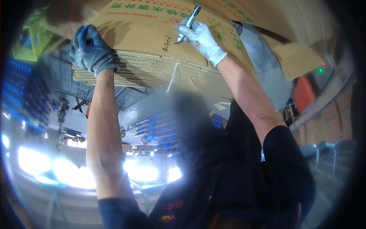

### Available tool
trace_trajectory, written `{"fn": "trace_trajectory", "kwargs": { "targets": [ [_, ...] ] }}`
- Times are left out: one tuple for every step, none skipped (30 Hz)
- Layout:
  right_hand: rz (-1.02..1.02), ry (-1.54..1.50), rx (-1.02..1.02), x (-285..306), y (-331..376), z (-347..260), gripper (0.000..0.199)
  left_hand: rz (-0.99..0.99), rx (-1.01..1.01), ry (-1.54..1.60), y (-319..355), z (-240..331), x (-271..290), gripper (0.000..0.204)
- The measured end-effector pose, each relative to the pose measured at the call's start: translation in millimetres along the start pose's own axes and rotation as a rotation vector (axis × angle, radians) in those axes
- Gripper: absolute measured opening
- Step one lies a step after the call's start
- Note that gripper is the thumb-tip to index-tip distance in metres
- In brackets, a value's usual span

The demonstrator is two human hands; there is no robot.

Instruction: The person writes labels on a stack of flat cardboard boxes using a marker and moves some boxes to another stack.

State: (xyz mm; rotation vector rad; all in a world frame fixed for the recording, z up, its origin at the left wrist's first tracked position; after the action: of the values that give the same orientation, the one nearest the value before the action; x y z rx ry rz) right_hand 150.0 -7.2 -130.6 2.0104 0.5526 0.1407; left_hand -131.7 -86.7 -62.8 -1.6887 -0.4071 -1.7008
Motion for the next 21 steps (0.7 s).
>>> {"fn": "trace_trajectory", "kwargs": {
  "targets": [
    [-0.002,0.030,-0.006,-1,2,-1,0.027,-0.014,0.004,0.023,1,0,2,0.022],
    [-0.005,0.031,-0.008,-2,2,-2,0.027,-0.014,0.005,0.020,1,0,3,0.022],
    [0.028,0.050,-0.005,-1,1,-5,0.027,-0.029,0.008,0.028,0,1,3,0.024],
    [0.059,0.069,-0.001,-3,0,-7,0.027,-0.043,0.010,0.035,-1,1,4,0.026],
    [0.055,0.068,-0.001,-3,2,-8,0.027,-0.042,0.010,0.031,-1,3,5,0.026],
    [0.023,-0.049,0.037,1,7,-9,0.027,-0.006,-0.025,0.030,0,6,6,0.027],
    [-0.003,-0.161,0.084,8,11,-14,0.028,0.036,-0.059,0.038,-2,11,5,0.027],
    [-0.028,-0.206,0.090,8,20,-18,0.030,-0.030,-0.030,0.041,-3,8,11,0.032],
    [-0.043,-0.209,0.089,7,32,-22,0.030,-0.026,-0.029,0.026,-3,10,15,0.032],
    [-0.112,0.043,0.345,10,46,-32,0.032,0.017,0.080,0.200,-3,20,15,0.031],
    [-0.185,0.290,0.595,10,55,-40,0.034,0.058,0.185,0.366,-3,24,16,0.035],
    [-0.219,0.732,0.795,10,58,-48,0.037,0.045,0.189,0.360,-3,25,18,0.047],
    [-0.218,0.737,0.798,13,57,-56,0.037,0.049,0.191,0.363,-3,24,18,0.047],
    [-0.169,0.896,0.947,16,57,-63,0.038,0.094,0.158,0.282,-2,22,17,0.048],
    [-0.117,1.057,1.095,20,56,-73,0.040,0.138,0.125,0.201,-1,19,16,0.049],
    [-0.098,1.047,1.188,24,49,-91,0.038,0.167,0.112,0.189,-1,16,19,0.051],
    [0.043,1.080,1.220,29,45,-106,0.033,0.170,0.117,0.181,0,11,19,0.051],
    [0.139,1.072,1.228,42,42,-127,0.023,0.124,0.141,0.215,2,11,17,0.049],
    [0.238,0.946,1.275,54,40,-137,0.021,0.080,0.160,0.251,3,12,15,0.049],
    [0.320,0.810,1.328,60,37,-147,0.020,0.084,0.162,0.245,2,9,15,0.049],
    [0.372,0.865,1.515,59,39,-156,0.019,0.079,0.127,0.181,1,7,15,0.045]
  ]
}}
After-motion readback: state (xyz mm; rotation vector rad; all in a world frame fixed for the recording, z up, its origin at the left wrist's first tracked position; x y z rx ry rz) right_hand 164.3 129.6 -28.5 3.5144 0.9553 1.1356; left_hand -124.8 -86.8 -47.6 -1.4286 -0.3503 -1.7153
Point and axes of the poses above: each hand's wrist, its own y-axis away from the middle knuckle, its own x-axis out of the back of the hand, z = x × y, the point moved 1 cm from there along -y, towards the middle knuckle, and after that the axes turned 7 degrees about z, right-handed, at the moved point
